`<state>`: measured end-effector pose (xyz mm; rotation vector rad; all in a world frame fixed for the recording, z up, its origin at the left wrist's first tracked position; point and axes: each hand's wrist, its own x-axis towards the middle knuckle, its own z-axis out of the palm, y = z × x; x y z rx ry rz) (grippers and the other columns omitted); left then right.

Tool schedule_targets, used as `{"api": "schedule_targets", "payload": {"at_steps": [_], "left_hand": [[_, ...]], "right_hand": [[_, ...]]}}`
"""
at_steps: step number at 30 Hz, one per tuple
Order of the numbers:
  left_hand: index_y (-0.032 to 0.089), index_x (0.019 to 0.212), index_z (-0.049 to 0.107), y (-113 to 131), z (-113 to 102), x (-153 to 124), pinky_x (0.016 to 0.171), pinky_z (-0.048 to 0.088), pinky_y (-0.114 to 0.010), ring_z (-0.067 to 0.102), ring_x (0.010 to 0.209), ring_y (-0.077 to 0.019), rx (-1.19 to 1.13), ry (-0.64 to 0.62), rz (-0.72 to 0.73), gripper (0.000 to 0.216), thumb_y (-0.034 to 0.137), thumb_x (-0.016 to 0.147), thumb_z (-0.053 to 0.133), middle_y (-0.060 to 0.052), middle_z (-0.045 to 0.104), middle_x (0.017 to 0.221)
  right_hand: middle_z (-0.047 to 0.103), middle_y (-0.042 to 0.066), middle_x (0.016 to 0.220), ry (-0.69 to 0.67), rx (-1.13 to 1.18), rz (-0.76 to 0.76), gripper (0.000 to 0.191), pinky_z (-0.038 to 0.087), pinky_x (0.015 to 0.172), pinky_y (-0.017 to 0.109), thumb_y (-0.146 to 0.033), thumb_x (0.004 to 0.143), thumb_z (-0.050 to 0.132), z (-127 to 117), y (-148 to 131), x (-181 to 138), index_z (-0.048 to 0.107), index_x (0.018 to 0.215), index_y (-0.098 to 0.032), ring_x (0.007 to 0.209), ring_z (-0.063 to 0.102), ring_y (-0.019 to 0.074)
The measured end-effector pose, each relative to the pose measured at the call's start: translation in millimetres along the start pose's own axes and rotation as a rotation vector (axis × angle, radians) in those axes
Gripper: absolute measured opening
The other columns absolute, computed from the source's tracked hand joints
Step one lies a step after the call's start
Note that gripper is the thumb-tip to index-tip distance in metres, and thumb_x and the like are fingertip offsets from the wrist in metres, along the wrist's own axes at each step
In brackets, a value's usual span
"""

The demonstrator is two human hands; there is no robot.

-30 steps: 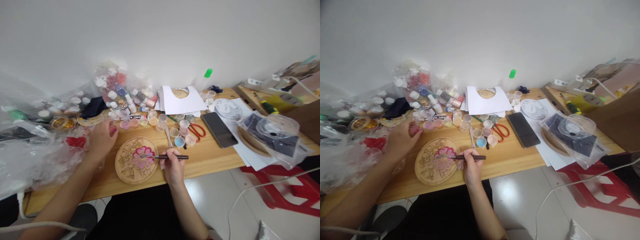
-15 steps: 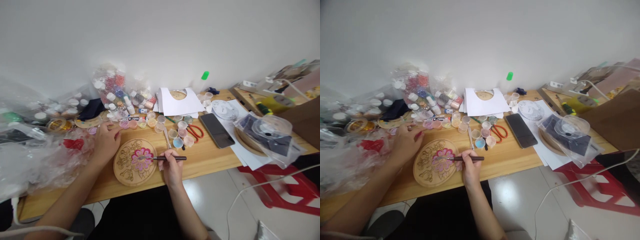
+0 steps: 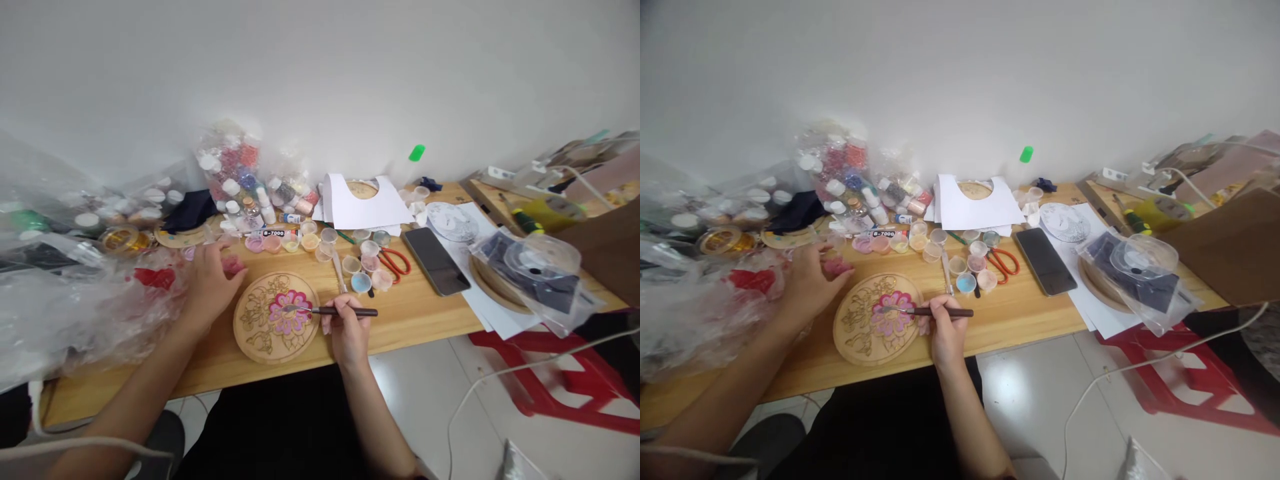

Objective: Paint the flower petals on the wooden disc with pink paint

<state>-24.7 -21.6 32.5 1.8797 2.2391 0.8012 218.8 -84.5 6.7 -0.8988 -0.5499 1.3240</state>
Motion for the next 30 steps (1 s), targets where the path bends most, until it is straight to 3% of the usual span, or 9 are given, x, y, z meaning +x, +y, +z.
{"api": "schedule_targets", "payload": {"at_steps": [5, 13, 20, 22, 28, 30], "left_hand": [[0.019, 0.119, 0.055, -8, 4, -1, 0.113, 0.050, -0.060, 0.062, 0.127, -0.0388, -0.099, 0.026, -0.041, 0.047, 0.023, 0.078, 0.076, -0.014, 0.064, 0.126], [0.020, 0.119, 0.055, -8, 9, 2, 0.106, 0.058, -0.054, 0.072, 0.114, -0.0325, -0.277, -0.061, -0.073, 0.043, 0.022, 0.079, 0.071, -0.011, 0.071, 0.114], [0.025, 0.120, 0.058, 9, -13, -12, 0.103, 0.059, -0.054, 0.074, 0.108, -0.0283, -0.592, -0.033, 0.136, 0.050, 0.034, 0.077, 0.080, -0.007, 0.073, 0.113], [0.026, 0.119, 0.057, 15, -26, -16, 0.105, 0.059, -0.050, 0.073, 0.107, -0.0263, -0.717, -0.116, 0.185, 0.050, 0.032, 0.076, 0.084, -0.005, 0.072, 0.110], [0.036, 0.126, 0.055, 27, -69, -19, 0.078, 0.064, -0.029, 0.079, 0.090, -0.0182, -1.204, -0.553, 0.323, 0.059, 0.017, 0.080, 0.087, 0.003, 0.068, 0.101], [0.035, 0.128, 0.055, 30, -80, -17, 0.071, 0.063, -0.027, 0.080, 0.085, -0.0195, -1.244, -0.619, 0.333, 0.059, 0.016, 0.081, 0.087, 0.003, 0.068, 0.097]], "right_hand": [[0.055, -0.005, 0.042, 0.040, -0.013, -0.007, 0.031, 0.035, 0.034, 0.020, -0.045, 0.074, 0.083, 3, -2, 0, 0.066, 0.062, -0.022, 0.033, 0.043, 0.0093], [0.060, -0.004, 0.045, 0.061, -0.041, -0.053, 0.028, 0.037, 0.034, 0.019, -0.040, 0.073, 0.083, 5, -3, 0, 0.066, 0.061, -0.021, 0.033, 0.048, 0.0093], [0.058, -0.005, 0.044, 0.043, -0.003, -0.107, 0.028, 0.036, 0.032, 0.017, -0.039, 0.075, 0.082, -2, -1, 5, 0.065, 0.063, -0.020, 0.032, 0.048, 0.0084], [0.058, -0.005, 0.044, 0.043, 0.008, -0.116, 0.028, 0.036, 0.032, 0.017, -0.040, 0.075, 0.081, -3, -2, 6, 0.065, 0.063, -0.020, 0.031, 0.047, 0.0079], [0.058, -0.006, 0.044, 0.031, -0.001, -0.127, 0.026, 0.036, 0.032, 0.016, -0.039, 0.075, 0.080, -2, -3, 7, 0.067, 0.062, -0.021, 0.032, 0.047, 0.0079], [0.058, -0.006, 0.044, 0.029, -0.004, -0.128, 0.026, 0.036, 0.032, 0.016, -0.039, 0.075, 0.081, -2, -3, 7, 0.068, 0.062, -0.021, 0.032, 0.047, 0.0080]]}}
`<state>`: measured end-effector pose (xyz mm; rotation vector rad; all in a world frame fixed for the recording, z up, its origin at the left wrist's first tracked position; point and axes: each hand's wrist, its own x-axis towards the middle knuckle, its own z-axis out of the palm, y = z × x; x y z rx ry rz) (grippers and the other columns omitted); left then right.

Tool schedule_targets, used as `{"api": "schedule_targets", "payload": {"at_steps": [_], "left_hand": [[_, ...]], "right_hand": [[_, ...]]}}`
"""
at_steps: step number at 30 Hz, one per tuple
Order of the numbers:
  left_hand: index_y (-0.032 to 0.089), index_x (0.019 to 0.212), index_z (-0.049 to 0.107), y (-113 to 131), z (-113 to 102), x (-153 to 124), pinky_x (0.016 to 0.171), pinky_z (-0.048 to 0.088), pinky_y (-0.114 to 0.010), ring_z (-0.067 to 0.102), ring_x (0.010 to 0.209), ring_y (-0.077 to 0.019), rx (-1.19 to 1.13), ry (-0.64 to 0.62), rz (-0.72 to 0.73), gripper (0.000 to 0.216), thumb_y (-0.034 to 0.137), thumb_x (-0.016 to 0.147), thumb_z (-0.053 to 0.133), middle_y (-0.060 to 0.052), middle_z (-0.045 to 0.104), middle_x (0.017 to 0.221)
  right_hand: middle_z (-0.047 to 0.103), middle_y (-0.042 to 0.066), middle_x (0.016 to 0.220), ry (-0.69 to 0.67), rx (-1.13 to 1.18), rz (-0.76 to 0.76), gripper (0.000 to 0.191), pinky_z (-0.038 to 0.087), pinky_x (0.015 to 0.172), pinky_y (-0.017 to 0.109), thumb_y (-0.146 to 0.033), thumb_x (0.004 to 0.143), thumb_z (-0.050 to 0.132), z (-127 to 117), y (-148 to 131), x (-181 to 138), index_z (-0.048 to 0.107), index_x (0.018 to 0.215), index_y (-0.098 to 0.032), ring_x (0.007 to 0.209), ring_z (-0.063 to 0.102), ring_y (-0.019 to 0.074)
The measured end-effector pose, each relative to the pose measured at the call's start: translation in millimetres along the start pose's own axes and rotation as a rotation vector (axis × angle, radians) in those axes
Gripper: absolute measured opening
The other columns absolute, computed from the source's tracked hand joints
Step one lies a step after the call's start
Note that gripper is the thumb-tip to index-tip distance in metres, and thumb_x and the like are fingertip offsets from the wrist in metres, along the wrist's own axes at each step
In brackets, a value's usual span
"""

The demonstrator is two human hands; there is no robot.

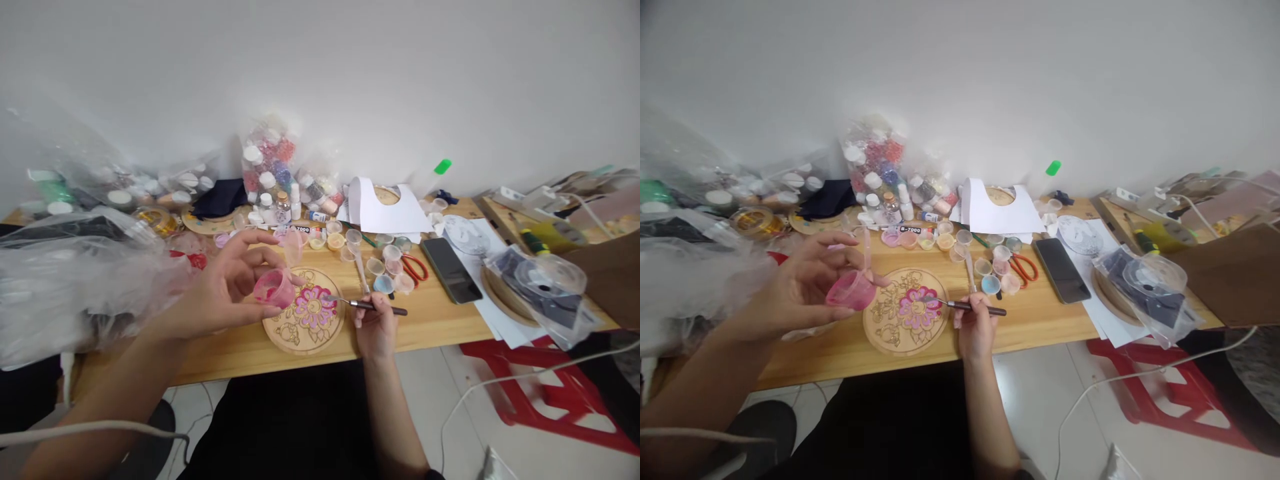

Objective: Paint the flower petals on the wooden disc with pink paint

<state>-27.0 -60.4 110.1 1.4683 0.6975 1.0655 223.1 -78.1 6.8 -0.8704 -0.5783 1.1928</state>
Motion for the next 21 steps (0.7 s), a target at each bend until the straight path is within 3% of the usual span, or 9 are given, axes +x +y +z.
{"api": "schedule_targets", "payload": {"at_steps": [5, 12, 17, 21], "left_hand": [[0.031, 0.126, 0.058, 11, 1, 5, 0.067, 0.063, -0.027, 0.079, 0.079, -0.0199, -0.052, -0.003, -0.024, 0.059, 0.016, 0.078, 0.089, 0.001, 0.072, 0.096], [0.032, 0.121, 0.061, 2, 0, 9, 0.078, 0.065, -0.035, 0.081, 0.092, -0.0260, -0.120, 0.061, -0.097, 0.056, 0.024, 0.076, 0.092, 0.000, 0.079, 0.097], [0.030, 0.117, 0.059, -21, -9, 16, 0.078, 0.064, -0.032, 0.081, 0.091, -0.0239, -0.074, 0.120, -0.141, 0.057, 0.026, 0.071, 0.094, 0.000, 0.079, 0.093], [0.025, 0.109, 0.061, -53, -13, 19, 0.085, 0.064, -0.036, 0.078, 0.097, -0.0241, 0.195, 0.272, -0.030, 0.053, 0.027, 0.068, 0.094, -0.005, 0.078, 0.102]], "right_hand": [[0.058, -0.006, 0.044, -0.003, -0.003, -0.004, 0.026, 0.035, 0.031, 0.017, -0.040, 0.074, 0.081, 1, 0, 0, 0.068, 0.062, -0.021, 0.032, 0.047, 0.0085], [0.057, -0.005, 0.042, -0.010, 0.002, -0.006, 0.027, 0.035, 0.032, 0.017, -0.040, 0.075, 0.080, 2, 0, 0, 0.066, 0.062, -0.021, 0.032, 0.047, 0.0088], [0.057, -0.005, 0.042, -0.007, 0.004, -0.008, 0.026, 0.035, 0.031, 0.017, -0.039, 0.076, 0.080, 1, 1, 0, 0.066, 0.063, -0.021, 0.032, 0.046, 0.0087], [0.057, -0.005, 0.042, -0.003, -0.005, -0.014, 0.027, 0.035, 0.032, 0.017, -0.039, 0.076, 0.079, 0, 0, -1, 0.066, 0.062, -0.021, 0.031, 0.045, 0.0084]]}}
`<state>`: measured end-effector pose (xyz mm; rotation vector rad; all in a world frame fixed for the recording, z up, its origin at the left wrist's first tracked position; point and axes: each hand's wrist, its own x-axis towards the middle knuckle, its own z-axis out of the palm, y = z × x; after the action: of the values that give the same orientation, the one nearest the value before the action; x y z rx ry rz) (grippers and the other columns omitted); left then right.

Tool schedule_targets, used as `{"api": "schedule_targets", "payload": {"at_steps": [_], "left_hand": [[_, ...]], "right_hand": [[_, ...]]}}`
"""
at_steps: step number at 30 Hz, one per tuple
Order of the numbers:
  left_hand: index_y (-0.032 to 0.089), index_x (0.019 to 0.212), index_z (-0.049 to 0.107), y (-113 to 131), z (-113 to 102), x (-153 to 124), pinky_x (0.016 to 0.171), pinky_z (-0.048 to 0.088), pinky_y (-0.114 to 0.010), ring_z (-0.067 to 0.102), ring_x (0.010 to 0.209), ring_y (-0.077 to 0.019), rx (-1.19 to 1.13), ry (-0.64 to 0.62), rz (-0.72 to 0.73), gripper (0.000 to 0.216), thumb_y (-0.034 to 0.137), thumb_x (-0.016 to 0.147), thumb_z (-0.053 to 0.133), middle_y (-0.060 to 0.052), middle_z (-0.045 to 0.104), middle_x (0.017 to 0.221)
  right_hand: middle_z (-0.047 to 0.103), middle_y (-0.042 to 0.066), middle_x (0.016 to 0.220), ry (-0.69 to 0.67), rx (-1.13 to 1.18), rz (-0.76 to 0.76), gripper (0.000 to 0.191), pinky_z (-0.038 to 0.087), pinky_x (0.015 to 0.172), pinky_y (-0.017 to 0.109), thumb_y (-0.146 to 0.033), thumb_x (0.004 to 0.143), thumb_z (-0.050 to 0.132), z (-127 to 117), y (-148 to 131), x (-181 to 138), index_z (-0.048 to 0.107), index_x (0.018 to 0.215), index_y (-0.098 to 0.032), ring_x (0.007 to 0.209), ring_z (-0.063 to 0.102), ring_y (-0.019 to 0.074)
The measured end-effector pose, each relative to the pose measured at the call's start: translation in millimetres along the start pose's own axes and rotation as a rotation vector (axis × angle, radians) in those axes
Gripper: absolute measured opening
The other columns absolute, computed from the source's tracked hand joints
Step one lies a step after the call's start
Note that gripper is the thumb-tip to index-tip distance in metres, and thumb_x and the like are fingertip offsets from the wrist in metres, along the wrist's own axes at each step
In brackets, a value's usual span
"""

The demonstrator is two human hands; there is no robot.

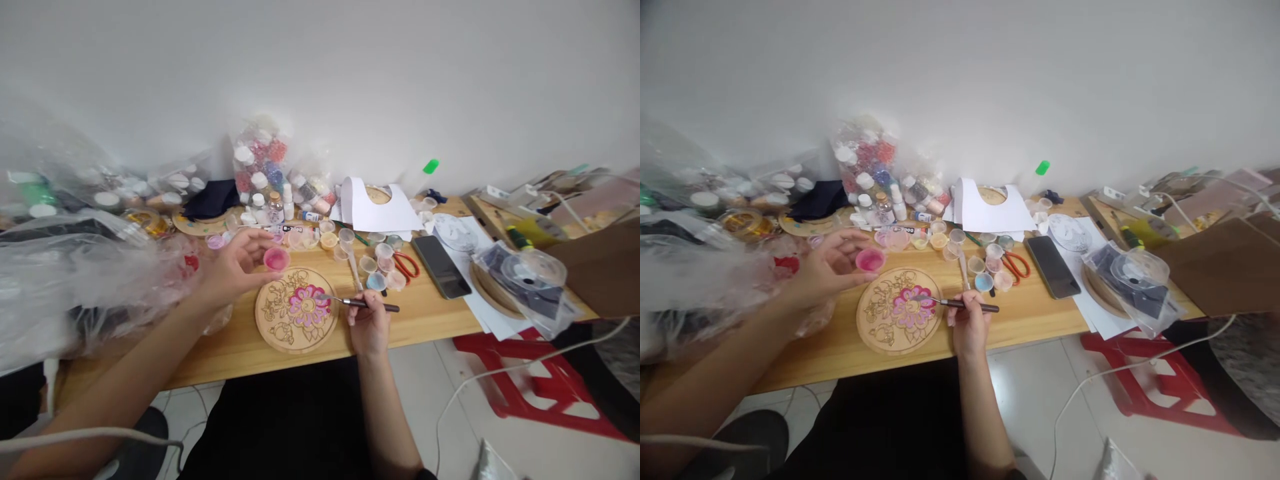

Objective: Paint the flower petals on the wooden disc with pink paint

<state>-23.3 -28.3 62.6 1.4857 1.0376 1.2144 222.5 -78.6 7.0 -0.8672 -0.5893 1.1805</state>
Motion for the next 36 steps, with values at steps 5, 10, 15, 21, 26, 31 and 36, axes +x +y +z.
{"api": "schedule_targets", "payload": {"at_steps": [5, 10, 15, 21, 26, 31, 36], "left_hand": [[0.022, 0.106, 0.065, -25, 6, -10, 0.090, 0.063, -0.039, 0.074, 0.097, -0.0213, 0.370, 0.091, 0.223, 0.027, 0.025, 0.082, 0.076, -0.006, 0.075, 0.105], [0.023, 0.107, 0.066, -28, 9, -21, 0.091, 0.061, -0.035, 0.074, 0.101, -0.0196, 0.505, 0.060, 0.350, 0.020, 0.017, 0.088, 0.068, -0.004, 0.076, 0.107], [0.024, 0.111, 0.068, -33, 13, -25, 0.096, 0.060, -0.041, 0.073, 0.108, -0.0234, 0.317, 0.068, 0.336, 0.028, 0.016, 0.085, 0.076, -0.006, 0.076, 0.112], [0.022, 0.108, 0.070, -26, 9, -22, 0.099, 0.061, -0.043, 0.074, 0.107, -0.0229, 0.273, 0.058, 0.376, 0.026, 0.017, 0.084, 0.078, -0.007, 0.077, 0.111], [0.022, 0.110, 0.069, -16, 8, -19, 0.102, 0.057, -0.038, 0.073, 0.111, -0.0182, 0.212, 0.040, 0.282, 0.028, 0.037, 0.087, 0.075, 0.004, 0.074, 0.112], [0.024, 0.116, 0.070, 25, 15, -11, 0.095, 0.061, -0.033, 0.077, 0.104, -0.0187, 0.205, 0.092, 0.458, 0.029, 0.028, 0.089, 0.079, -0.001, 0.079, 0.113], [0.028, 0.122, 0.069, 75, 16, -4, 0.095, 0.064, -0.035, 0.077, 0.106, -0.0214, 0.332, 0.070, 0.565, 0.038, 0.018, 0.086, 0.080, -0.004, 0.079, 0.117]], "right_hand": [[0.056, -0.006, 0.042, 0.017, -0.023, 0.002, 0.026, 0.035, 0.032, 0.017, -0.039, 0.074, 0.079, 0, -1, 1, 0.066, 0.061, -0.021, 0.032, 0.045, 0.0078], [0.058, -0.006, 0.045, 0.048, -0.061, 0.006, 0.026, 0.034, 0.032, 0.017, -0.040, 0.073, 0.080, 3, -7, -1, 0.065, 0.061, -0.021, 0.033, 0.045, 0.0079], [0.061, -0.004, 0.049, 0.004, -0.165, -0.078, 0.018, 0.043, 0.039, 0.020, -0.032, 0.077, 0.077, 24, -29, -14, 0.072, 0.063, -0.022, 0.038, 0.053, 0.0101], [0.070, -0.002, 0.066, -0.110, -0.350, -0.204, 0.005, 0.050, 0.046, 0.025, -0.025, 0.085, 0.078, 52, -49, -34, 0.078, 0.080, -0.025, 0.049, 0.063, 0.0134], [0.074, -0.002, 0.073, -0.238, -0.489, -0.282, 0.006, 0.056, 0.054, 0.026, -0.025, 0.095, 0.074, 65, -71, -39, 0.079, 0.092, -0.026, 0.059, 0.070, 0.0145], [0.075, -0.001, 0.075, -0.385, -0.650, -0.566, 0.013, 0.054, 0.056, 0.026, -0.021, 0.100, 0.068, 77, -113, -27, 0.079, 0.093, -0.025, 0.060, 0.070, 0.0129], [0.074, 0.001, 0.075, -0.500, -0.734, -0.730, 0.016, 0.054, 0.056, 0.030, -0.024, 0.099, 0.065, 91, -155, -19, 0.077, 0.088, -0.023, 0.059, 0.067, 0.0150]]}}
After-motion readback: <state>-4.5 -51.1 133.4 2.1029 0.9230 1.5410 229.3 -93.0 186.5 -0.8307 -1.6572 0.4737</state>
